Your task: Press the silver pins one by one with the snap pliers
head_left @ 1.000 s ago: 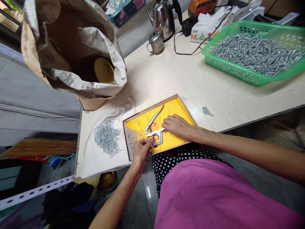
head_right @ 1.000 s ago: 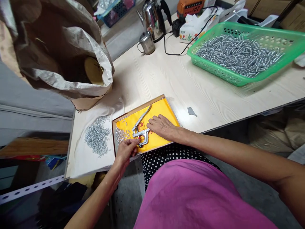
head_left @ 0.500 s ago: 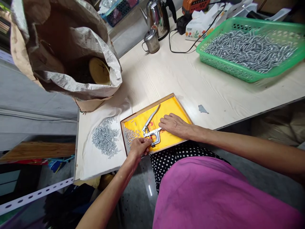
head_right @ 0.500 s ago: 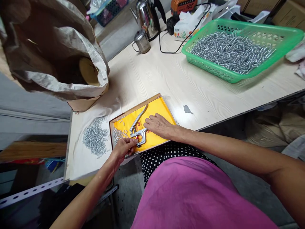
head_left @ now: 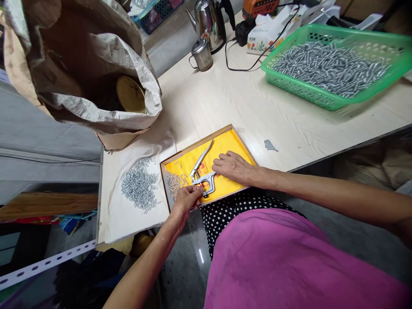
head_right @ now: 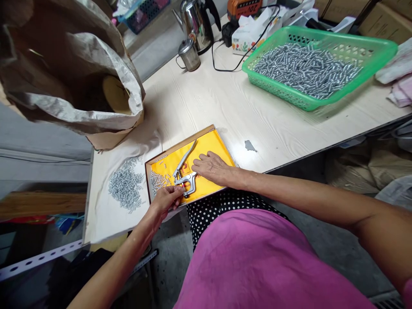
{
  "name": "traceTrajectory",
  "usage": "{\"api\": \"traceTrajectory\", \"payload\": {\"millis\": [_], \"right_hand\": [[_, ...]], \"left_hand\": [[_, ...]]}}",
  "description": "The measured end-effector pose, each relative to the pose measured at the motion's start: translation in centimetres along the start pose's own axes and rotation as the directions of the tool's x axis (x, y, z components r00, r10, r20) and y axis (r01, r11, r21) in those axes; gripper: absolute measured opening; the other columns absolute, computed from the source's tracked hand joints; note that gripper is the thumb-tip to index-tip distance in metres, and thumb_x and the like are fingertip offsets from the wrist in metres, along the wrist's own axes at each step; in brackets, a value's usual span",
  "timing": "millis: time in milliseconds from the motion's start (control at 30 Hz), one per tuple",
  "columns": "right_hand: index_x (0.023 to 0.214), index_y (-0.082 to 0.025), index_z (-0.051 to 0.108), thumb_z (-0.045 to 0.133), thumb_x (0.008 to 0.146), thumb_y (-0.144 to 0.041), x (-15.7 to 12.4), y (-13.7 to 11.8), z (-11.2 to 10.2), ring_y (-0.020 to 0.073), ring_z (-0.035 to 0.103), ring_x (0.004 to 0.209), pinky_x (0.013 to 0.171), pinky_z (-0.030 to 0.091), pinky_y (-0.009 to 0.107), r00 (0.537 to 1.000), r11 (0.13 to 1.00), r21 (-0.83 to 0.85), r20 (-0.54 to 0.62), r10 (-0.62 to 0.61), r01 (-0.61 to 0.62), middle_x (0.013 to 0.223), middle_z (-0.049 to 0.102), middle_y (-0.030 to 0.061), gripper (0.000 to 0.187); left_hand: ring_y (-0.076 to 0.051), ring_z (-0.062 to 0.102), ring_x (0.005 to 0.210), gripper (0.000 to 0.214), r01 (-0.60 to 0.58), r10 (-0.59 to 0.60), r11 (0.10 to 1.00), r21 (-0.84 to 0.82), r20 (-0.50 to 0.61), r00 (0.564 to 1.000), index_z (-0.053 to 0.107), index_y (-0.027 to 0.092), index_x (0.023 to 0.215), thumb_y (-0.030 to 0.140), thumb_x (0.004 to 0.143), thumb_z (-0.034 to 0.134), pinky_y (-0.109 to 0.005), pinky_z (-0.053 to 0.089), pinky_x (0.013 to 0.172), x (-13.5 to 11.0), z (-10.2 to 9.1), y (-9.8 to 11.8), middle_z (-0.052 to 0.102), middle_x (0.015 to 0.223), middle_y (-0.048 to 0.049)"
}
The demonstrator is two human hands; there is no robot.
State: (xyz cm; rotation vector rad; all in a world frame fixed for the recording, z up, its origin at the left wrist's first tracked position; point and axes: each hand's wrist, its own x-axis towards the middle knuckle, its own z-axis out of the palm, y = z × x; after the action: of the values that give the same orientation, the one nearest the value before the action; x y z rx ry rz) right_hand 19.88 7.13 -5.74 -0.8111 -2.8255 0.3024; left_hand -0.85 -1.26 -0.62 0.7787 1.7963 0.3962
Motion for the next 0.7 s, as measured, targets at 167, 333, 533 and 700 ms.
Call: {"api": "traceTrajectory", "payload": {"millis": [167,333,533,700], "right_hand": [[0.125,-0.013,0.055,0.070,0.084,-0.057,1.3,2.0,-1.2,0.0327,0.046,0.117,0.087,0.038,0.041,0.996,1.000,0.003,-0.084,0.028,-0.028,0.139,0.050,0.0182,0.062],[0.130,-0.010,0.052,0.070,0.075,-0.067,3.6,4.3,-0.9,0.0364,0.045,0.117,0.091,0.040,0.046,0.998,0.995,-0.082,-0.017,-0.056,0.054,0.128,0.056,0.0175,0.081],[0.108,-0.012,0.063,0.069,0.077,-0.067,3.6,3.6,-1.7,0.0295,0.047,0.102,0.081,0.037,0.039,0.998,0.992,-0.122,0.058,-0.026,0.033,0.108,0.060,0.0130,0.063],[0.101,-0.012,0.065,0.073,0.081,-0.056,2.7,2.4,-2.9,0.0267,0.048,0.100,0.080,0.034,0.036,0.997,0.993,-0.117,0.082,-0.008,0.018,0.104,0.062,0.0115,0.048]], "left_hand": [[-0.005,0.036,0.033,0.036,0.010,-0.010,1.000,-0.009,-0.012,1.000,0.061,0.016,0.062,0.047,0.066,0.080,-0.019,0.022,0.037,0.0,0.0,-0.1,0.048,0.039,0.0054],[-0.005,0.035,0.033,0.037,0.015,-0.015,1.000,-0.005,-0.052,0.999,0.062,0.016,0.062,0.047,0.065,0.081,-0.019,0.021,0.037,0.0,0.2,-0.2,0.048,0.038,0.0052],[-0.007,0.036,0.034,0.034,0.014,-0.012,0.999,0.041,-0.028,1.000,0.061,0.017,0.060,0.046,0.072,0.076,-0.021,0.024,0.039,0.0,-0.1,-0.5,0.047,0.040,0.0049],[-0.018,0.062,0.069,0.025,-0.298,0.468,0.778,0.553,-0.194,0.862,0.070,0.016,0.082,0.040,0.086,0.066,-0.029,0.048,0.065,-0.6,0.4,-0.3,0.069,0.078,-0.0068]]}}
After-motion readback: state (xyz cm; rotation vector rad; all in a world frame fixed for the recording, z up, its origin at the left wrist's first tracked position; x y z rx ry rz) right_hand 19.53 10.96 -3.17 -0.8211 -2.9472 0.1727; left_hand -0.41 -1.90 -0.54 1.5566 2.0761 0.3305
